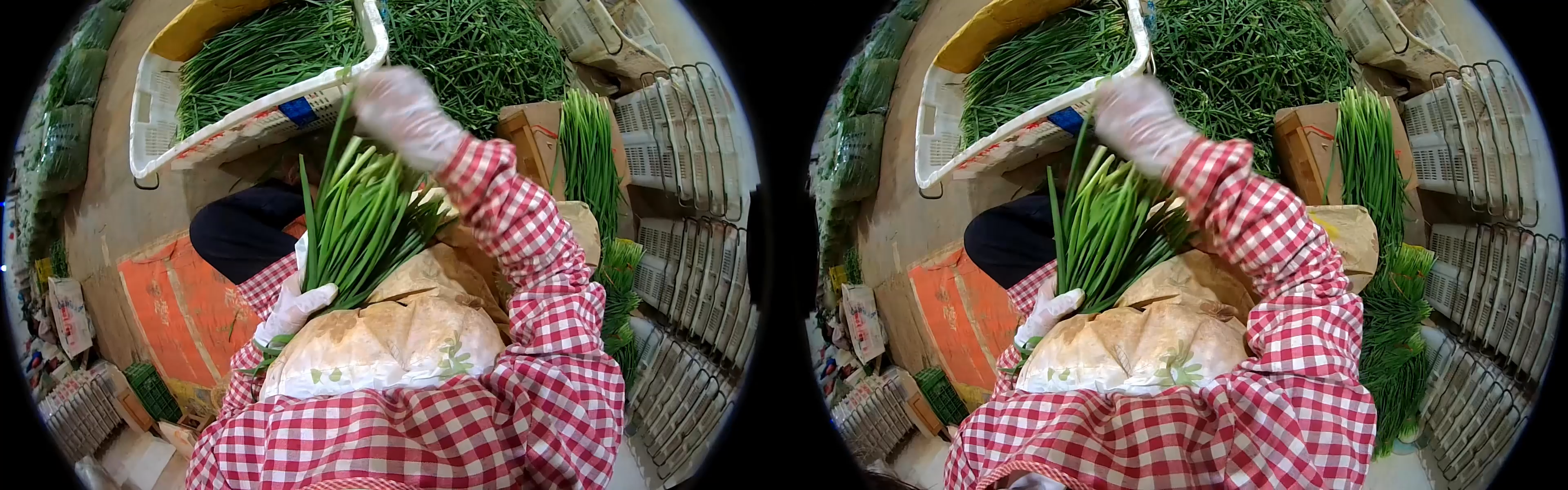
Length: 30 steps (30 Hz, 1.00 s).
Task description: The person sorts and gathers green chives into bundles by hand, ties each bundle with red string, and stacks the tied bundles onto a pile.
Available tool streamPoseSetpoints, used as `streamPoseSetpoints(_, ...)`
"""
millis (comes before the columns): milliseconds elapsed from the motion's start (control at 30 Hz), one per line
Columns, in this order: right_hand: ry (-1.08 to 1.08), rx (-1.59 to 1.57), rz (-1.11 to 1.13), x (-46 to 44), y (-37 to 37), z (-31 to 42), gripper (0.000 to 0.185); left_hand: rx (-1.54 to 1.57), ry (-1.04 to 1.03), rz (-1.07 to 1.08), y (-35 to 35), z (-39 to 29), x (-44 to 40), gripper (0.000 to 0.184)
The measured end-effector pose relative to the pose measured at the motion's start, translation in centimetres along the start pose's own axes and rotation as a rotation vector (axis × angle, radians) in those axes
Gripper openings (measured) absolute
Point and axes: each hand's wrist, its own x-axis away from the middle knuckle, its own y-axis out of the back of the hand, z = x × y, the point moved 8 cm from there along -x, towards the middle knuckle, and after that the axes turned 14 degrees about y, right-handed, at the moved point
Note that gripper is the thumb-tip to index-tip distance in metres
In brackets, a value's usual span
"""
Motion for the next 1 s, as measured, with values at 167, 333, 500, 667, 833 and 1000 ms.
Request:
streamPoseSetpoints(167, -0.443, 0.44, -0.055, 3.7, 8.5, -13.3, 0.036, 0.467, 0.03, -0.077, 4.3, 4.0, -0.2, 0.046)
streamPoseSetpoints(333, -0.253, -0.098, -0.307, 7.2, 7.9, -7.1, 0.023, 0.546, 0.026, -0.092, 4.4, 3.9, -0.5, 0.049)
streamPoseSetpoints(500, -0.025, -0.246, 0.056, 8.8, 1.8, 3.1, 0.033, 0.399, -0.024, -0.18, 4.9, 3.4, 0.1, 0.049)
streamPoseSetpoints(667, 0.183, 0.234, 0.13, 9.5, -2.1, 4.8, 0.028, 0.483, -0.06, -0.026, 3.4, 2.8, 0.4, 0.049)
streamPoseSetpoints(833, -0.18, -0.929, 0.21, 10.6, 1.8, 5.0, 0.019, 0.564, -0.04, -0.139, 3.9, 3.3, 0.6, 0.048)
streamPoseSetpoints(1000, 0.065, -0.741, -0.172, 9.0, 7.1, 4.8, 0.032, 0.589, -0.003, -0.088, 3.6, 3.5, -0.1, 0.047)
